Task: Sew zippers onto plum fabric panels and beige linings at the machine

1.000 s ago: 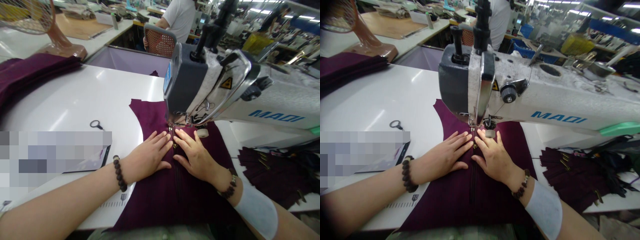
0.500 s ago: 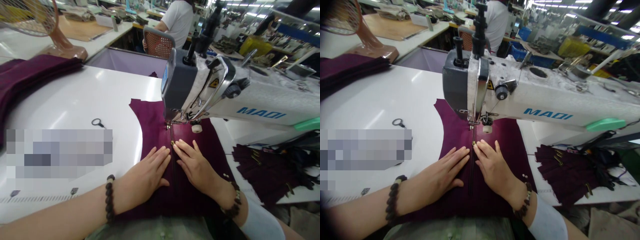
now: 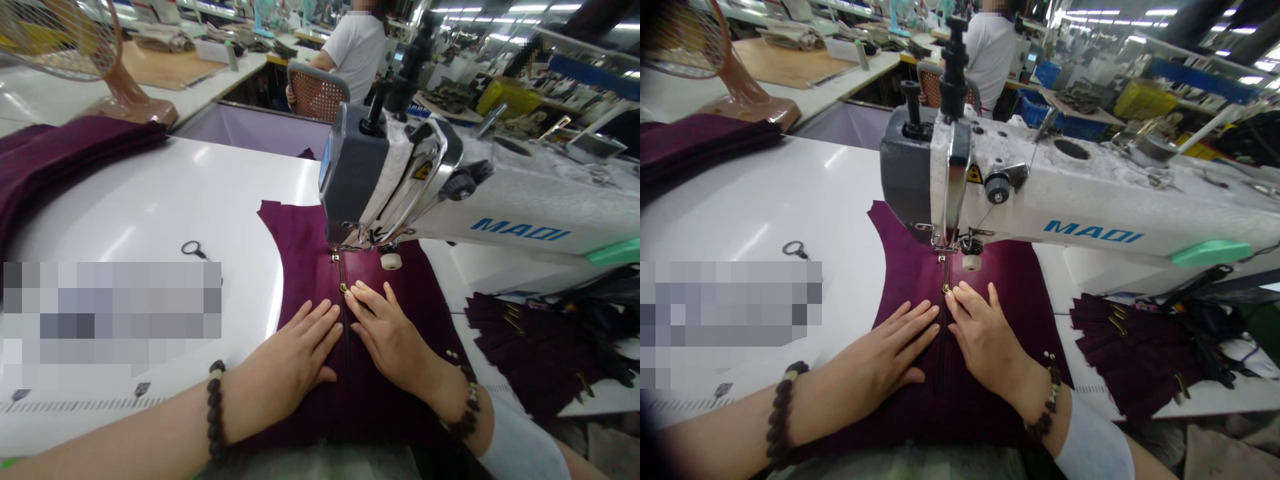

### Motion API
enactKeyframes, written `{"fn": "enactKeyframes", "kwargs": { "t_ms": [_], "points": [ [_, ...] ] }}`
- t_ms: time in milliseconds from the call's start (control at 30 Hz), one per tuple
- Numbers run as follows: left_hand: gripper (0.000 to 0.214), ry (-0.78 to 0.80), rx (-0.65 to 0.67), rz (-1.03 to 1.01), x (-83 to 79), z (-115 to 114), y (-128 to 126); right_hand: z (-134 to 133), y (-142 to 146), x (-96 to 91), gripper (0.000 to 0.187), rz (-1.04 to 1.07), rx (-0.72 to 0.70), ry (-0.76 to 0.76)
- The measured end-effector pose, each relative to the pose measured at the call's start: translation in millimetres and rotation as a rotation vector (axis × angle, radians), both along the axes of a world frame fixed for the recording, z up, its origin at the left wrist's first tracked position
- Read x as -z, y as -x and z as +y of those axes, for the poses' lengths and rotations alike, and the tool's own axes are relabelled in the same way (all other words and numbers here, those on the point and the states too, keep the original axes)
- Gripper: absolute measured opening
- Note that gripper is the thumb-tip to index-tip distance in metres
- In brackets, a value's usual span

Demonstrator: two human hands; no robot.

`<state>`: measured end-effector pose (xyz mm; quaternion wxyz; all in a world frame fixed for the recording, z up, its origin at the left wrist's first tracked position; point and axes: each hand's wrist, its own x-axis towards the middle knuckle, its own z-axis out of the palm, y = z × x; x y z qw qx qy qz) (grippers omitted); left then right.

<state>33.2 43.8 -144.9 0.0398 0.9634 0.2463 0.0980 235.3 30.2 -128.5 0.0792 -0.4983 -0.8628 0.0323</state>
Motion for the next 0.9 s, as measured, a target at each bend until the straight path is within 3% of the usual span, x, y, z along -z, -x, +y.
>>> {"fn": "enactKeyframes", "kwargs": {
  "t_ms": [367,667,900],
  "points": [
    [0.051,-0.014,-0.013,0.005,2.8,8,-1,7,2,1.4,0.041,0.009,0.021,-0.019],
    [0.049,0.013,0.002,0.033,-5.4,27,-3,21,17,6.4,0.042,0.027,0.166,-0.052],
    [0.05,0.011,0.003,0.055,-6.5,45,-4,39,22,2.7,0.042,0.048,0.15,-0.092]
  ]
}}
